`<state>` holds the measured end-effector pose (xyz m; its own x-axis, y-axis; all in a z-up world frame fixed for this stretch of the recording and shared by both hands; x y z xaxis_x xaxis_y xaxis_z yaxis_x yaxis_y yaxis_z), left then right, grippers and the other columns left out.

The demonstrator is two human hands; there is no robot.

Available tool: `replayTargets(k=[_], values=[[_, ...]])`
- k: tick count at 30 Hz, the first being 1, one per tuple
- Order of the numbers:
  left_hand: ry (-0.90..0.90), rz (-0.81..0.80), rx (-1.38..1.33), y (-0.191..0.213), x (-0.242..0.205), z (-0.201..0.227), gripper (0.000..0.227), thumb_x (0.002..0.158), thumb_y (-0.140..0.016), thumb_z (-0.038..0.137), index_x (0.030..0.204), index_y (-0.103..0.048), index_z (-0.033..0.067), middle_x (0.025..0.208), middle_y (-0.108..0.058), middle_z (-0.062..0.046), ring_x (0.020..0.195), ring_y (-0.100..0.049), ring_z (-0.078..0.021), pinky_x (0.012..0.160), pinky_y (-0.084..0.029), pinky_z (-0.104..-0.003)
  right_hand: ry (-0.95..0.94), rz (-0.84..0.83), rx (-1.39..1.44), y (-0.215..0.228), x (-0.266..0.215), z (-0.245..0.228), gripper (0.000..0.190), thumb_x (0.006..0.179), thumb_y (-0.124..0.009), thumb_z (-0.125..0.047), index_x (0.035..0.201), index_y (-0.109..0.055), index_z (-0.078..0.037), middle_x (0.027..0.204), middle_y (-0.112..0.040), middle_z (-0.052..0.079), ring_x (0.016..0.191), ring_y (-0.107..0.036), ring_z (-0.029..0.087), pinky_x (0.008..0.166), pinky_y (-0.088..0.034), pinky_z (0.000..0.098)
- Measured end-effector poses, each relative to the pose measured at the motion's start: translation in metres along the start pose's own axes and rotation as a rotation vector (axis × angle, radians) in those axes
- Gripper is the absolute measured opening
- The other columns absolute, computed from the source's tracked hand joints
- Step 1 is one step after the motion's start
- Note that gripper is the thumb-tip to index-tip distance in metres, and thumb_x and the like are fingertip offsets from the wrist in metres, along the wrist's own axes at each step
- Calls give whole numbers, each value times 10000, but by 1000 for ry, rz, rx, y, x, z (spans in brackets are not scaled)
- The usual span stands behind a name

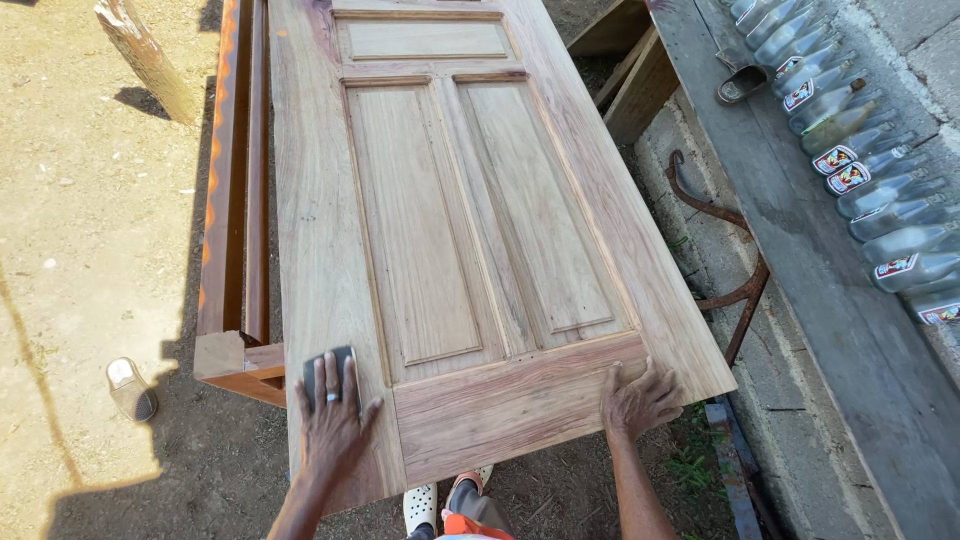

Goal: Hand sanding a large wooden door using a sanding block to prepare the surface.

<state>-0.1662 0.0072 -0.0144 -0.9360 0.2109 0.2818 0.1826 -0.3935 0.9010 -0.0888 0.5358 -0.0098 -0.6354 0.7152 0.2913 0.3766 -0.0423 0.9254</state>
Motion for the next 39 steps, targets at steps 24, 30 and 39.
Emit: replayTargets(k=[24,30,39], values=[[47,77,65,13,-116,-16,850,942,-172,709,1599,-120,173,1696,-36,-145,1578,-3,-259,1219,60,-598,-54,-45,-20,-6,2,5,772,968,-464,-644,1562,-324,-170,1625,-192,290,1534,-38,541,1120,-82,813],[27,65,41,8,-39,-39,852,926,-197,698,1568,-116,144,1670,-31,-165,1537,20,-289,1173,74,-632,-65,-8,-14,-5,2,2,751,968,-457,-641,1551,-343,-181,1631,-204,276,1548,-58,513,1133,-93,809],[95,-87,33,-26,102,-83,886,959,-229,707,1614,-102,124,1705,10,-159,1569,73,-313,1196,84,-626,-27,-11,-33,2,-1,-3,714,999,-446,-622,1537,-342,-165,1619,-231,289,1532,-83,544,1124,-99,825]])
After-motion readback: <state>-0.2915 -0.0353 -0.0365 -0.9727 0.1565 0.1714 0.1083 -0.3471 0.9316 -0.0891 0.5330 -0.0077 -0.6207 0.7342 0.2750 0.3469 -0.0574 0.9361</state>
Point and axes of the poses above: each hand's wrist, its own x-axis towards the middle knuckle, its own y-axis out of the back of the hand, z = x × y, the point moved 5 cm from there along x, towards the middle knuckle
